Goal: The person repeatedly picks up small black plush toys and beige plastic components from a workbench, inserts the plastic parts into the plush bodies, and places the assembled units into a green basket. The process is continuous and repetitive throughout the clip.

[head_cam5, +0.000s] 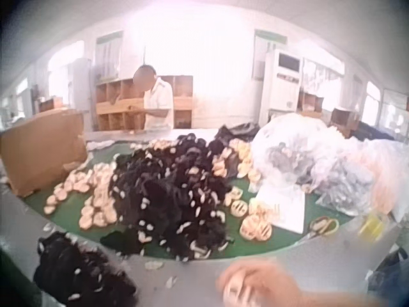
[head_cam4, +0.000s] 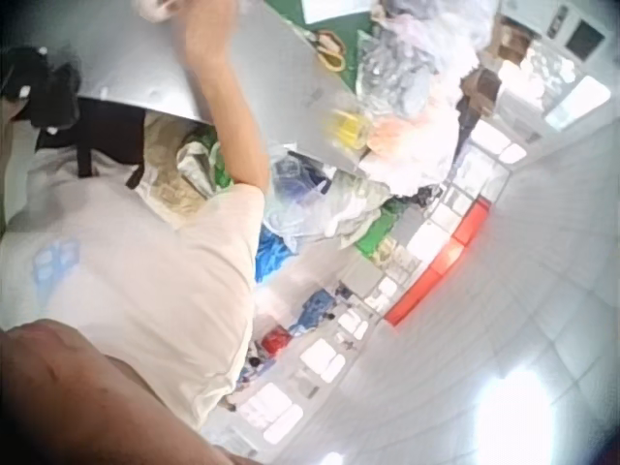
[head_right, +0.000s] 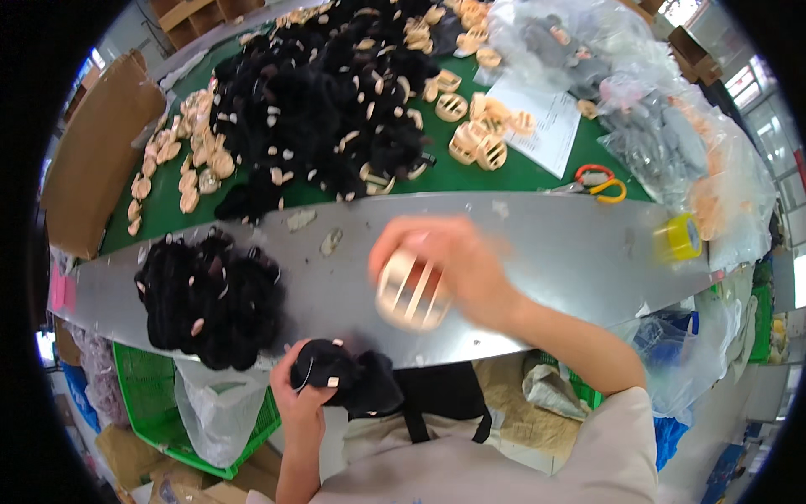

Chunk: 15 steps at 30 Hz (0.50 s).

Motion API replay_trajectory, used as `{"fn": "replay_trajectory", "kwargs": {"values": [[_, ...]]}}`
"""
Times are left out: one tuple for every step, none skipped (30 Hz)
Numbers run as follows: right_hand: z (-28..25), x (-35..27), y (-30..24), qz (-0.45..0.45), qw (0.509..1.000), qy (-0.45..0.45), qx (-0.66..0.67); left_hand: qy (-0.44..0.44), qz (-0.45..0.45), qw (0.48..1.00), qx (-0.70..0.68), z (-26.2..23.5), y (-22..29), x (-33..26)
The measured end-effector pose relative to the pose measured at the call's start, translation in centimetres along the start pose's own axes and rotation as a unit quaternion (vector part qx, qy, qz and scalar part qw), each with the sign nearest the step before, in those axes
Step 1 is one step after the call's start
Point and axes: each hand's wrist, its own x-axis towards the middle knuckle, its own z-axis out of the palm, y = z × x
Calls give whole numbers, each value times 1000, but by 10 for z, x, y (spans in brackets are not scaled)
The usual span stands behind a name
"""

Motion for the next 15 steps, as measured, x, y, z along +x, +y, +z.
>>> {"fn": "replay_trajectory", "kwargs": {"values": [[24, -12, 6, 5, 999, -16, -40, -13, -13, 1000, 2, 2, 1, 0], [39, -12, 9, -29, 986, -66, -147, -20, -21, 1000, 5, 3, 2, -1], [55, -13, 12, -73, 960, -107, -249, -36, -22, 999, 22, 4, 4, -3], [64, -13, 14, -148, 885, -169, -407, -92, -59, 994, 32, -5, 1, -3], [75, -11, 15, -189, 910, -151, -337, -110, -51, 993, 8, -5, 2, -6], [78, -9, 15, -201, 891, -141, -381, -128, -43, 991, -16, -4, 3, -8], [79, -6, 15, -213, 871, -130, -423, -136, -60, 988, -31, -6, 4, -10], [80, -2, 13, -227, 847, -121, -465, -143, -74, 986, -47, -8, 5, -11], [84, -1, 12, -201, 870, -127, -433, -149, -89, 983, -63, -10, 7, -12], [85, -1, 12, -220, 855, -134, -449, -162, -86, 981, -59, -13, 7, -12], [83, -2, 14, -238, 841, -139, -466, -178, -83, 979, -56, -14, 5, -10], [81, -2, 17, -256, 825, -143, -483, -194, -81, 976, -52, -15, 3, -9], [79, 1, 21, -280, 810, -132, -498, -205, -99, 972, -52, -13, 1, -10], [77, 4, 27, -303, 794, -120, -513, -232, -84, 968, -37, -12, 0, -11], [77, 5, 29, -326, 777, -108, -527, -260, -68, 963, -22, -10, 0, -13]]}}
